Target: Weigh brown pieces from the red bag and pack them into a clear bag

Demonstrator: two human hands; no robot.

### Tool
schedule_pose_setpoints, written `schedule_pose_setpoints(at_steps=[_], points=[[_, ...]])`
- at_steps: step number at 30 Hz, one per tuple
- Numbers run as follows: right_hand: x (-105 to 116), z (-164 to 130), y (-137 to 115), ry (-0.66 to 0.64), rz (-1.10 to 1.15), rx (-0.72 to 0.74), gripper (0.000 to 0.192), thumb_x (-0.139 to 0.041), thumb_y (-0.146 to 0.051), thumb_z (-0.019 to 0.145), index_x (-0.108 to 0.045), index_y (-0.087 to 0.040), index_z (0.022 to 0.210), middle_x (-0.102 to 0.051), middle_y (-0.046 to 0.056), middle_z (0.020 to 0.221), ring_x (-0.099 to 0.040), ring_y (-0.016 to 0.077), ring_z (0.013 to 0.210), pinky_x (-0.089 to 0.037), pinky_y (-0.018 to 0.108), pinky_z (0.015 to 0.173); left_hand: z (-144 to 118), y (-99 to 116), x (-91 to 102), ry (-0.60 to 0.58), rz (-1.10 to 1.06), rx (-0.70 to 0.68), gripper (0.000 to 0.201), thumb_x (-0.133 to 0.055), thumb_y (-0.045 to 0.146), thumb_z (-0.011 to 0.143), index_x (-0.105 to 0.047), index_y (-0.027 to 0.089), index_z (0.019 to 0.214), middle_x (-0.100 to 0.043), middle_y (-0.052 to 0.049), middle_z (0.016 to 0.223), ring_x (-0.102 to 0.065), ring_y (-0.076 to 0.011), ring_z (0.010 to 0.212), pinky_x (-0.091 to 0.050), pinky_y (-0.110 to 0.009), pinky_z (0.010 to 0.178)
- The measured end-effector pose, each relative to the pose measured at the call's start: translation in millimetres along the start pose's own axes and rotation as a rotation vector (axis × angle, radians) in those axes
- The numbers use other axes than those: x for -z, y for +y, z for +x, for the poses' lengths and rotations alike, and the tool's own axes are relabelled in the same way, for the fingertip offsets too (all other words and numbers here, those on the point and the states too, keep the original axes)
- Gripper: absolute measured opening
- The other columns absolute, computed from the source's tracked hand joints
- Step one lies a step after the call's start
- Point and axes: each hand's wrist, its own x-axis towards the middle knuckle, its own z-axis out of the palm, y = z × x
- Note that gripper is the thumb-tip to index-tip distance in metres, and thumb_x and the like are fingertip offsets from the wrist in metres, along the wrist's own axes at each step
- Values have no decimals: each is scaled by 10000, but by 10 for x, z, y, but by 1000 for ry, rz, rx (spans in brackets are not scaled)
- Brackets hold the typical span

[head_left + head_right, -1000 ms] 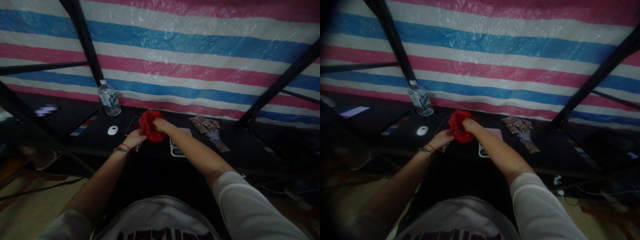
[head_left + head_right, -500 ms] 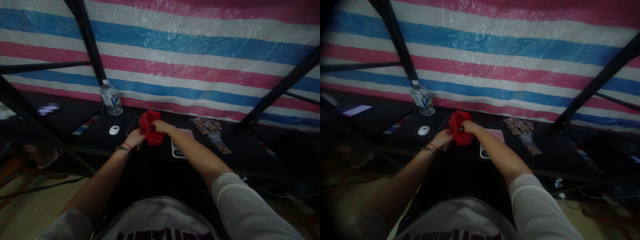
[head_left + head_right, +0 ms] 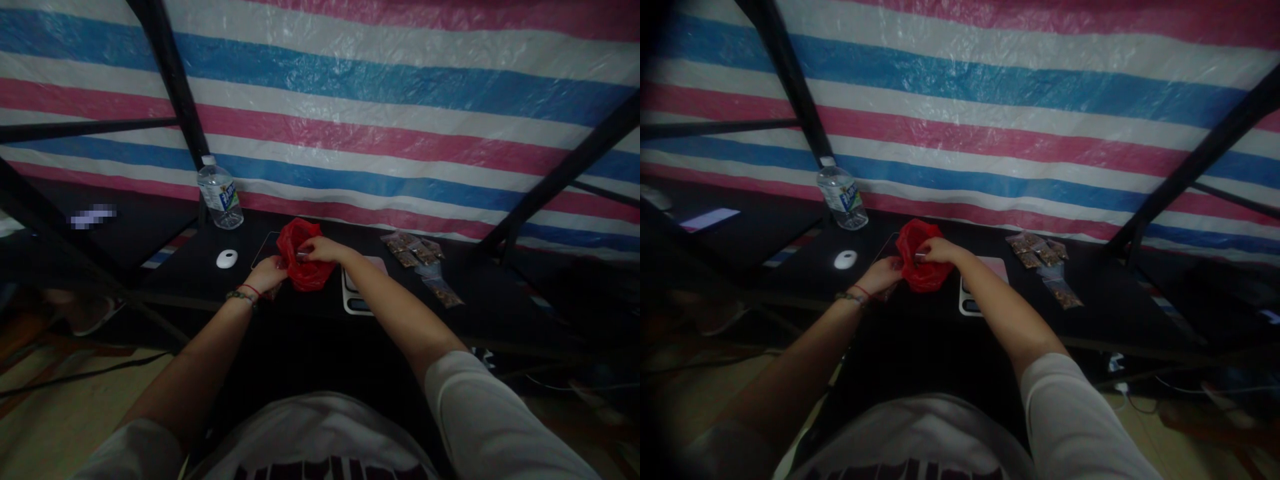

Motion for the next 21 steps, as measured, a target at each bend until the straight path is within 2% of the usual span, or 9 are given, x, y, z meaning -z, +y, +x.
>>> schedule_pose_setpoints(at_steps=[5, 11, 17, 21], points=[[38, -106, -62, -149, -169, -117, 314, -609, -221, 746, -716, -133, 1027, -730, 75, 934, -650, 156, 755, -425, 192, 623, -29, 44, -2, 24, 86, 13, 335, -582, 428, 722, -694, 190, 929, -713, -101, 901, -660, -230, 793, -434, -271, 645], [-25, -82, -154, -129, -320, -128, 306, -601, -217, 744, -718, -124, 1010, -724, 118, 951, -659, 192, 800, -430, 220, 643, -42, 78, -15, 11, 109, 1, 311, -574, 406, 738, -692, 184, 921, -713, -106, 873, -665, -242, 791, -443, -278, 654], [-179, 70, -165, -41, -207, -82, 301, -589, -172, 755, -710, -160, 1030, -720, 92, 992, -655, 186, 851, -449, 225, 726, -52, 128, -63, 13, 71, -56, 300, -570, 396, 754, -677, 168, 917, -709, -125, 910, -664, -251, 817, -459, -284, 690], [-197, 97, -43, -16, -72, -61, 338, -639, -112, 700, -705, -168, 1027, -714, 65, 1027, -648, 171, 889, -455, 218, 778, -32, 101, -103, 61, 2, -5, 322, -602, 386, 737, -666, 153, 950, -709, -124, 926, -664, -243, 825, -473, -281, 708]])
